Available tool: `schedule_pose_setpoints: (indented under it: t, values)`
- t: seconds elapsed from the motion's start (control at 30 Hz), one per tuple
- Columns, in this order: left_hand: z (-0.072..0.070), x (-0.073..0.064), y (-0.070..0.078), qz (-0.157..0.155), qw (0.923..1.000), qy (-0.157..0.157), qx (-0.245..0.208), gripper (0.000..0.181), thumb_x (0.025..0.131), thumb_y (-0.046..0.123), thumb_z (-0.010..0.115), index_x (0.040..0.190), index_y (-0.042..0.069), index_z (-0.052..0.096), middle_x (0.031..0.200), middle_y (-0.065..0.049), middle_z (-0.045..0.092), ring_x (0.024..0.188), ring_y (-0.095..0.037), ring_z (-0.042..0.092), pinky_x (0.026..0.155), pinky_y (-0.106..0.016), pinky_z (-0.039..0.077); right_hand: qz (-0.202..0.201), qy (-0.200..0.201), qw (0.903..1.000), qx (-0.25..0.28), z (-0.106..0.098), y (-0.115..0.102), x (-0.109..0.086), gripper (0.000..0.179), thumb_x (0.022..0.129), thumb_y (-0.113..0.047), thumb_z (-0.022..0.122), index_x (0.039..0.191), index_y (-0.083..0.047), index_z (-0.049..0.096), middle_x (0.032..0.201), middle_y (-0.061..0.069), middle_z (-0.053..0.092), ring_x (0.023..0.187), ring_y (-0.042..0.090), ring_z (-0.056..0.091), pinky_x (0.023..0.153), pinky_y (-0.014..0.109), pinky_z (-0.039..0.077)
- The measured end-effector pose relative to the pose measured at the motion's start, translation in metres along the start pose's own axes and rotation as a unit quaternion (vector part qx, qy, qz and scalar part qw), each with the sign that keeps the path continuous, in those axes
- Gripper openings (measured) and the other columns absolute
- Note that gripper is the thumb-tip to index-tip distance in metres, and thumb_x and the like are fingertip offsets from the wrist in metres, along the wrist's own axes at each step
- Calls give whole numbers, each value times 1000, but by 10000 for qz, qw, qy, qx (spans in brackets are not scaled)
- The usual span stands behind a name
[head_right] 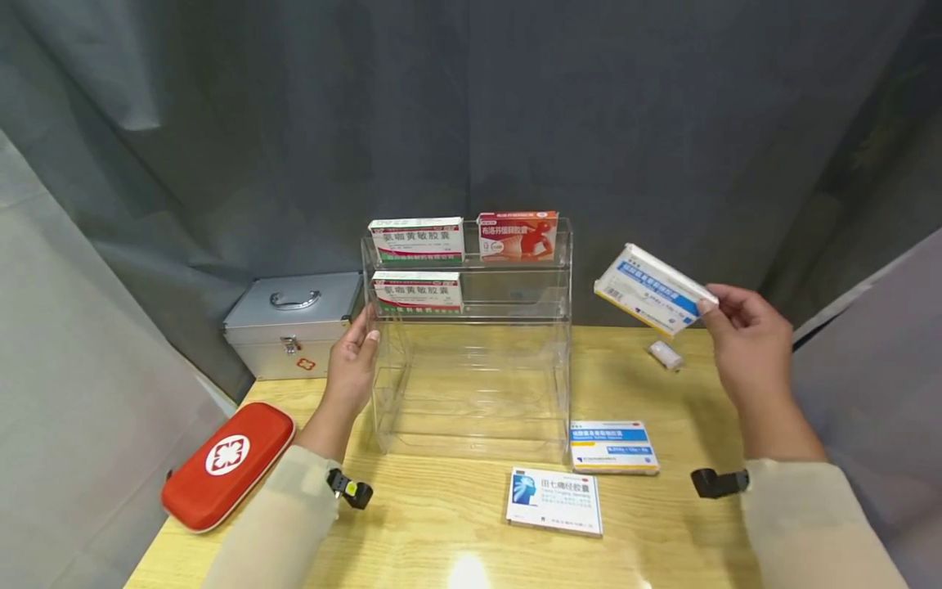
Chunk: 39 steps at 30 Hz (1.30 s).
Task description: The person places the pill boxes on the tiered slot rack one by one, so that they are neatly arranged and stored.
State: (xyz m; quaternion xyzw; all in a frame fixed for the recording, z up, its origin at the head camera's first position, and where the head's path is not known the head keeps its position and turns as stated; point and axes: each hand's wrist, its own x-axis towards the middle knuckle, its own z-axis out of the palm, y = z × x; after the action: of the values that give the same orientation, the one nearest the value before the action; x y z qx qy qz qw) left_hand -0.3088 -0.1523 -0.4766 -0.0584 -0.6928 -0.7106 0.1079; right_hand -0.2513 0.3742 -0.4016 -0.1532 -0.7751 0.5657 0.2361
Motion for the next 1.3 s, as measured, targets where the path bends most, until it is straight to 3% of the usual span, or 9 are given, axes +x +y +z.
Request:
schedule_pose_setpoints:
  t: [0.17, 0.3, 0.47, 0.63, 0.77, 0.93, 1.03, 1.13, 1.3]
  values:
    - [0, 0, 1, -8, 10000, -22, 40, 58, 115, 10, 52, 170, 20, 38, 176, -1, 38, 166, -22, 32, 136, -36, 28, -312, -165, 9950, 936, 16, -56, -12, 40, 101, -24, 77, 140, -16, 73, 121, -15, 71, 107, 7, 62, 86, 1, 53]
    - [0, 0, 0, -63, 10000, -4, 38, 58, 115, 10, 53, 170, 20, 38, 176, -1, 37, 166, -21, 32, 136, -36, 29, -974, -458, 9782, 1775, 39, -87, -21, 36, 99, -11, 80, 134, -7, 76, 121, -4, 75, 105, 14, 65, 88, 7, 56]
    - [-1, 0, -2, -71, 10000, -9, -52, 58, 115, 8, 51, 170, 20, 38, 177, -2, 37, 166, -22, 31, 137, -38, 27, -2052, -703, 9745, 580, 74, -110, -27, 32, 105, -13, 74, 137, -11, 75, 120, -9, 75, 102, 8, 67, 86, 7, 55]
    - [-1, 0, -1, -71, 10000, -2, -40, 56, 115, 10, 52, 169, 21, 40, 175, -4, 39, 166, -24, 32, 137, -41, 27, -2862, -832, 9535, -447, 104, -122, -26, 30, 107, -13, 71, 137, -12, 75, 130, 4, 74, 105, -9, 63, 88, 3, 50]
    - [-1, 0, 0, -44, 10000, -21, -17, 56, 115, 9, 52, 169, 21, 41, 175, -5, 39, 166, -26, 32, 137, -43, 27, -2918, -1123, 9469, -750, 122, -122, -23, 28, 109, -15, 70, 136, -14, 76, 135, 8, 73, 111, -8, 64, 93, 0, 49]
    - [1, -1, -1, -71, 10000, -4, 0, 57, 115, 8, 52, 169, 21, 41, 176, -5, 38, 166, -25, 32, 137, -42, 27, -2658, -1546, 9469, -944, 136, -112, -21, 30, 111, -18, 66, 140, -15, 73, 142, 7, 69, 129, 19, 69, 95, 0, 50]
    - [1, -1, -1, -129, 9999, -16, 33, 57, 115, 8, 51, 169, 23, 41, 176, -5, 38, 166, -26, 31, 137, -44, 27, -2566, -1600, 9472, -1071, 139, -104, -20, 32, 111, -18, 66, 141, -15, 73, 144, 8, 69, 132, 26, 69, 92, 0, 49]
    - [1, -1, -1, -125, 9999, -54, 20, 57, 115, 10, 51, 169, 22, 41, 176, -5, 37, 166, -25, 31, 137, -43, 27, -2666, -1530, 9437, -1219, 141, -98, -19, 32, 110, -16, 67, 141, -15, 73, 144, 9, 69, 127, 26, 70, 95, 14, 59]
    - [-1, 0, -2, -2, 9999, -33, 162, 57, 115, 10, 52, 170, 18, 39, 177, -4, 37, 166, -25, 31, 137, -41, 28, -3268, -1470, 9197, -1601, 144, -92, -18, 32, 108, -11, 70, 139, -10, 74, 145, 11, 70, 130, 33, 68, 106, 57, 61]
